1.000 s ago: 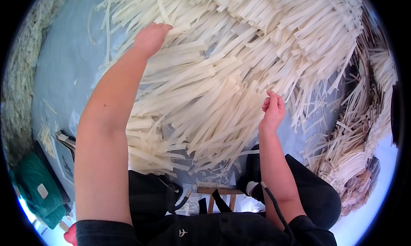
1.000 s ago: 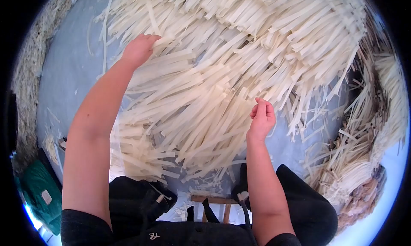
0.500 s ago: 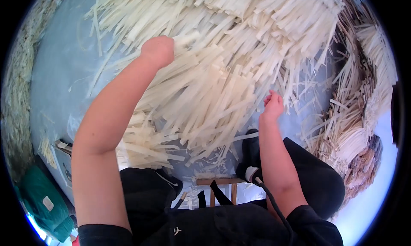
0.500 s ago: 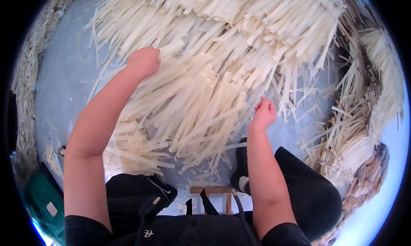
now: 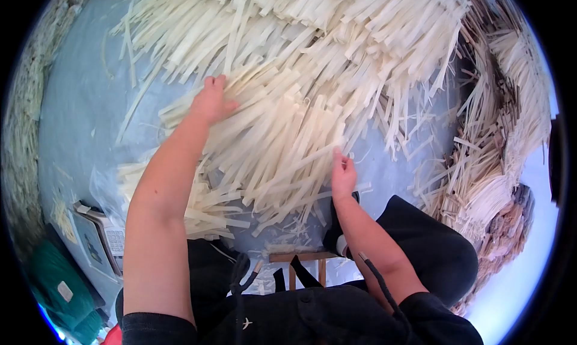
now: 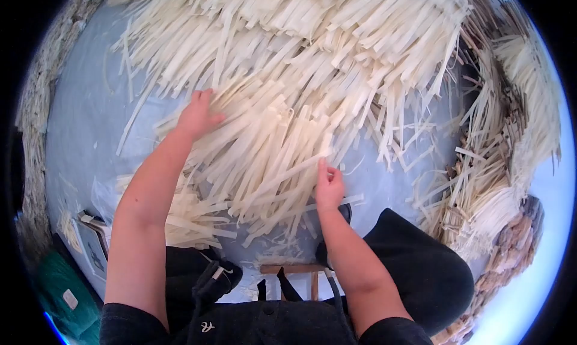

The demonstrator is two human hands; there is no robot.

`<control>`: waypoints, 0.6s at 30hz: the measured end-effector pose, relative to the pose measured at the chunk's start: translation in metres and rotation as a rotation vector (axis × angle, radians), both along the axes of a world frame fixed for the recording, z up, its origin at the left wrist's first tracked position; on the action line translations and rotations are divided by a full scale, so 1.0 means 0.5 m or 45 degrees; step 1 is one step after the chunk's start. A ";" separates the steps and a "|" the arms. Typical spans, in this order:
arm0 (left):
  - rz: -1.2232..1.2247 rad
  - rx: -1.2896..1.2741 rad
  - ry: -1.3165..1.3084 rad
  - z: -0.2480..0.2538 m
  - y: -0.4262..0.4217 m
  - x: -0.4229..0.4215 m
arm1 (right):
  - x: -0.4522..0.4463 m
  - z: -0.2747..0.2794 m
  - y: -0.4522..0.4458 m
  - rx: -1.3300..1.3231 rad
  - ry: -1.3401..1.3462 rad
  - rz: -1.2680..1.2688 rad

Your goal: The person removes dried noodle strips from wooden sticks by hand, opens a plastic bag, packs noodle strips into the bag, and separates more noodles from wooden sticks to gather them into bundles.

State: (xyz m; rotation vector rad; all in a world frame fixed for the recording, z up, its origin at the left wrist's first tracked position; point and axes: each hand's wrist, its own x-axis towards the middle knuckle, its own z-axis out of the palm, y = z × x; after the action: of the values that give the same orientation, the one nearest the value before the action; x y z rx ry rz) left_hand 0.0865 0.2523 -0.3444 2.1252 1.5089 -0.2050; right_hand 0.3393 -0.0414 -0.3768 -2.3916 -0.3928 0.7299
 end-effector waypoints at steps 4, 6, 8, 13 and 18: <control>-0.099 -0.129 -0.002 -0.010 -0.002 -0.009 | -0.047 0.000 0.016 -0.084 -0.119 0.089; -0.130 -0.079 0.045 -0.013 0.009 -0.013 | -0.044 0.008 0.033 -0.086 -0.133 0.121; -0.162 -0.033 0.089 -0.019 0.006 -0.013 | -0.026 0.010 0.048 -0.180 0.040 0.180; 0.020 -0.334 -0.074 0.030 -0.015 0.005 | -0.036 0.051 0.074 -0.084 0.286 0.170; -0.203 -0.599 -0.180 0.053 -0.063 0.070 | -0.042 0.054 0.092 0.033 0.549 0.143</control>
State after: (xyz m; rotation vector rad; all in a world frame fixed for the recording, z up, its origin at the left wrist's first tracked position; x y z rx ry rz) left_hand 0.1213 0.2207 -0.3177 1.8339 1.0817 -0.4131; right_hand 0.3184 0.0047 -0.3496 -2.1223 -0.3511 1.2499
